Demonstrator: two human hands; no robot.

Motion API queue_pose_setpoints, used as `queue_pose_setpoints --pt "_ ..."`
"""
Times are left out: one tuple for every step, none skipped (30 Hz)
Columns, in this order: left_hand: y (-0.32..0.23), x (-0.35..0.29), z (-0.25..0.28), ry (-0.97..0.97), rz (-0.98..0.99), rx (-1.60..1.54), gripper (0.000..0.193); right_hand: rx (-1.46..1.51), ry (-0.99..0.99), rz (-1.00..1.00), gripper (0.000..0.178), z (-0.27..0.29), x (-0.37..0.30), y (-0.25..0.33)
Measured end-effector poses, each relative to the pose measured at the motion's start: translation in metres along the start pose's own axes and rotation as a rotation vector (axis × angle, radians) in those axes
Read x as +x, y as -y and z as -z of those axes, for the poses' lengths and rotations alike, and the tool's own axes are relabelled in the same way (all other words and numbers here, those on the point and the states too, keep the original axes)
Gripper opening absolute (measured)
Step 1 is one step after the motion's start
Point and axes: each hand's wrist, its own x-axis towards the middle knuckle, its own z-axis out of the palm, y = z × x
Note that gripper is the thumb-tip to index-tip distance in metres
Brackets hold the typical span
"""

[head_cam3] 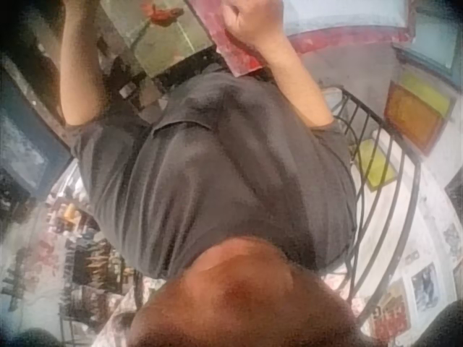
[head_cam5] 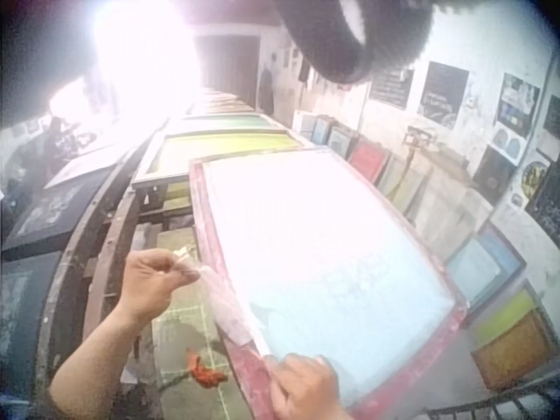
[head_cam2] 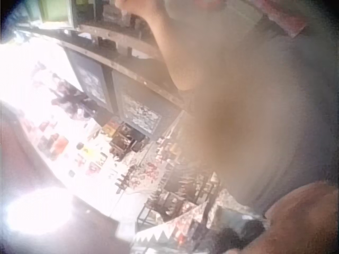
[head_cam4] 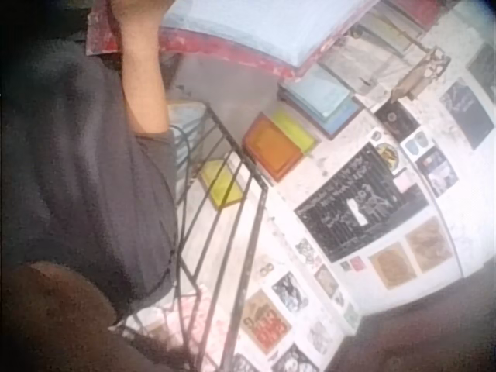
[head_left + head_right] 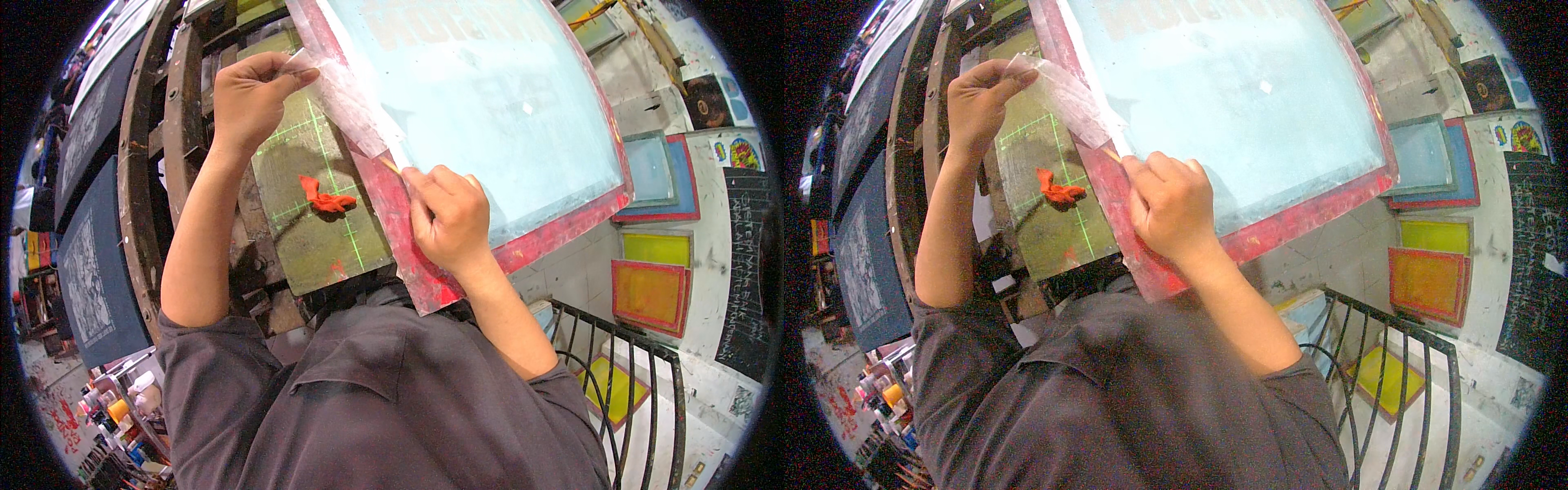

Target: The person uses a small tool to scrape and remove tape from the edges of a screen printing frame. They then peel off a plastic sheet from the frame surface, crumple it, and place it aside. The person continues to remove tape and wipe the frame edges with a cloth.

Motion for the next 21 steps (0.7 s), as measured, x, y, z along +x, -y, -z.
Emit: queue_pose_setpoints --pt "-0.0010 -0.0004 0.0001 0.001 0.005 0.020 0.008 0.006 -0.067 -0.047 0.021 -0.0031 -0.0005 -0.0006" --pt "-0.0002 -0.0002 0.0002 0.004 -0.001 -0.005 0.008 0.012 -0.133 -0.095 0.020 -0.0051 -0.0011 -0.0010" --pt "0.0010 0.0004 0.0003 0.008 -0.008 -0.029 0.008 0.023 -0.151 -0.132 0.019 -0.0056 -0.0018 -0.0009" --pt "0.0017 0.0006 0.0008 0.011 -0.014 -0.052 0.009 0.036 -0.168 -0.169 0.018 -0.0061 -0.0022 -0.0006" --pt "0.0009 0.0005 0.0010 0.011 -0.015 -0.041 0.009 0.049 -0.186 -0.207 0.016 -0.0062 -0.0024 -0.0003" --pt "-0.0005 0.0004 0.0010 0.011 -0.016 -0.031 0.009 0.041 -0.172 -0.176 0.017 -0.0058 -0.0024 -0.0006" --pt "-0.0009 0.0005 0.0019 0.010 -0.016 -0.020 0.009 0.033 -0.157 -0.145 0.017 -0.0057 -0.0016 -0.0008" --pt "-0.0004 0.0004 0.0029 0.004 -0.002 -0.010 0.009 0.026 -0.141 -0.114 0.017 -0.0055 -0.0010 -0.0010" --pt "0.0005 0.0003 0.0041 -0.001 0.012 0.001 0.009 0.025 -0.110 -0.077 0.017 -0.0044 0.0002 -0.0002" --pt "0.0000 0.0008 0.0039 -0.004 0.021 0.011 0.008 0.024 -0.083 -0.042 0.017 -0.0016 0.0013 0.0007" --pt "-0.0014 0.0008 0.0039 -0.004 0.026 0.016 0.009 0.022 -0.055 -0.006 0.017 0.0002 0.0019 0.0010" --pt "-0.0034 0.0003 0.0042 -0.004 0.031 0.021 0.009 0.034 -0.077 -0.017 0.017 -0.0003 0.0014 0.0000" --pt "-0.0050 0.0005 0.0041 -0.002 0.035 0.026 0.009 0.046 -0.100 -0.030 0.017 -0.0017 0.0004 -0.0013" --pt "-0.0037 0.0012 0.0041 -0.002 0.026 0.005 0.009 0.058 -0.123 -0.042 0.017 -0.0029 -0.0005 -0.0021" --pt "-0.0007 0.0018 0.0044 -0.002 0.016 -0.017 0.009 0.066 -0.151 -0.097 0.017 -0.0039 -0.0011 -0.0019" --pt "0.0012 0.0019 0.0044 -0.002 0.010 -0.038 0.009 0.074 -0.177 -0.153 0.017 -0.0057 -0.0018 -0.0011" --pt "0.0004 0.0020 0.0043 0.000 0.012 -0.022 0.009 0.083 -0.203 -0.208 0.017 -0.0064 -0.0021 -0.0008" --pt "-0.0009 0.0019 0.0045 0.002 0.014 -0.005 0.009 0.058 -0.191 -0.176 0.016 -0.0061 -0.0019 -0.0012" --pt "-0.0016 0.0015 0.0051 0.003 0.017 0.012 0.009 0.034 -0.178 -0.144 0.016 -0.0061 -0.0014 -0.0014" --pt "-0.0007 0.0016 0.0055 0.009 0.021 -0.004 0.009 0.011 -0.165 -0.111 0.016 -0.0059 -0.0010 -0.0014" --pt "0.0008 0.0019 0.0061 0.014 0.024 -0.020 0.009 0.013 -0.147 -0.089 0.016 -0.0052 -0.0011 -0.0015"
